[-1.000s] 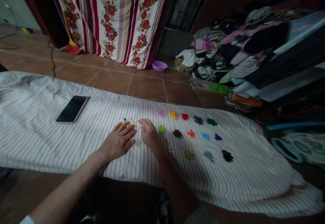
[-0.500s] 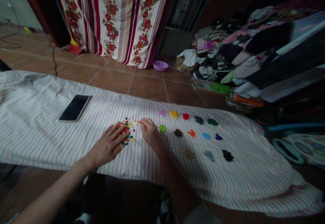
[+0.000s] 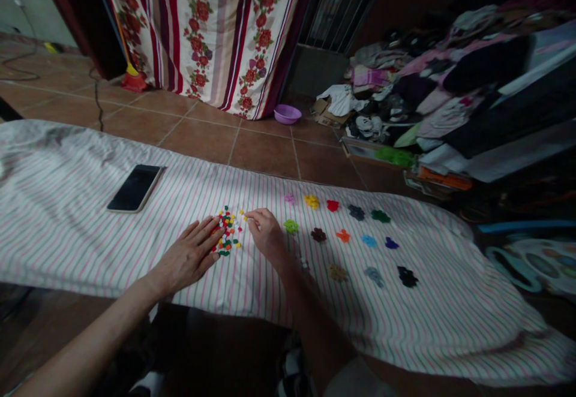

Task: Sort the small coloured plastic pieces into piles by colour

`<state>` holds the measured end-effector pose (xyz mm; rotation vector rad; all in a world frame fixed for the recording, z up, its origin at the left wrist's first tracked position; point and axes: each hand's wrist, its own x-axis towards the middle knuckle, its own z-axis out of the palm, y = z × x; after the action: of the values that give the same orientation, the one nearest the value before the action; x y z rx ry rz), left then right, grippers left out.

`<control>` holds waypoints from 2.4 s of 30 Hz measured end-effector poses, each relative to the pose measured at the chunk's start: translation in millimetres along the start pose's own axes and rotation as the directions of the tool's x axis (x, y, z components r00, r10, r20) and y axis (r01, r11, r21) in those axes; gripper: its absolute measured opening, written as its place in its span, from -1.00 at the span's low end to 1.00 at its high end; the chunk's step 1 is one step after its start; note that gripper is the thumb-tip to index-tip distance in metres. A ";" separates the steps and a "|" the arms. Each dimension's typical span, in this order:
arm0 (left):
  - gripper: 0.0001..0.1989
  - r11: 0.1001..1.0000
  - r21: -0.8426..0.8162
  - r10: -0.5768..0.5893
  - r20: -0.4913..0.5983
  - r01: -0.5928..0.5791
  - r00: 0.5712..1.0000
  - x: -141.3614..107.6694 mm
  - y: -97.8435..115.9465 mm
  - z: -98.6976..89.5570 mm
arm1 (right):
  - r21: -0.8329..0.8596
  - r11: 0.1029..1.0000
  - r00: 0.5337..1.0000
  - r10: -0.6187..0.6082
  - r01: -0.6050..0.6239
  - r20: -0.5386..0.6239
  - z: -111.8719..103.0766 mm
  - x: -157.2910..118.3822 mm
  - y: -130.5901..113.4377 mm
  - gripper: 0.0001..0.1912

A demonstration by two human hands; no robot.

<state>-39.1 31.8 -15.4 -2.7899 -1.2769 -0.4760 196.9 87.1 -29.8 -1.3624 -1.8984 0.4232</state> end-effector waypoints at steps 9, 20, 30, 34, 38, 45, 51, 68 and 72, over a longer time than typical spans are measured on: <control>-0.40 1.000 0.009 -0.028 0.006 0.028 1.000 13.1 -1.1 14.5 | -0.002 1.000 1.000 -0.031 0.031 0.003 0.1 0.3 0.5 -0.73; -0.44 1.000 -0.013 -0.021 -0.003 0.021 1.000 26.9 5.7 13.2 | -0.015 0.997 0.997 -0.073 0.073 0.002 -3.5 0.7 -5.3 -0.84; -0.49 0.993 -0.103 -0.050 0.070 0.057 0.996 15.0 -1.6 6.1 | -0.017 0.998 0.998 -0.055 0.056 0.037 -8.1 1.5 -9.6 -0.88; -0.50 0.989 -0.134 -0.047 0.101 0.061 0.994 16.7 -0.1 3.2 | 0.027 0.999 0.997 -0.036 0.034 0.062 -7.9 1.7 -11.1 -0.89; -0.49 0.984 -0.165 -0.050 0.064 0.060 0.997 18.0 0.3 3.2 | 0.031 0.999 0.997 0.008 -0.011 0.080 -8.6 3.0 -12.3 -0.85; -0.50 0.979 -0.193 -0.072 -0.011 0.069 0.997 19.4 -2.7 1.9 | -0.026 0.999 0.998 -0.025 0.027 0.066 -3.5 5.0 -13.2 -0.84; -0.50 0.978 -0.202 -0.055 -0.010 0.052 0.998 18.7 -4.6 -1.6 | -0.076 0.996 0.997 -0.034 0.040 0.070 1.0 6.8 -12.0 -0.84; -0.53 0.966 -0.245 -0.099 -0.036 0.088 0.994 24.8 -3.5 -4.0 | 0.070 0.985 0.984 0.148 -0.155 0.100 -5.3 8.7 -22.9 -0.88; -0.53 0.963 -0.259 -0.087 -0.030 0.077 0.996 28.6 -1.3 -2.4 | 0.120 0.970 0.974 0.198 -0.211 0.107 -5.9 9.0 -22.5 -0.89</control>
<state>-23.1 53.3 -4.9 -2.9214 -1.4211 -0.7519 184.9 85.9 -7.9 -1.4782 -1.7762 0.7135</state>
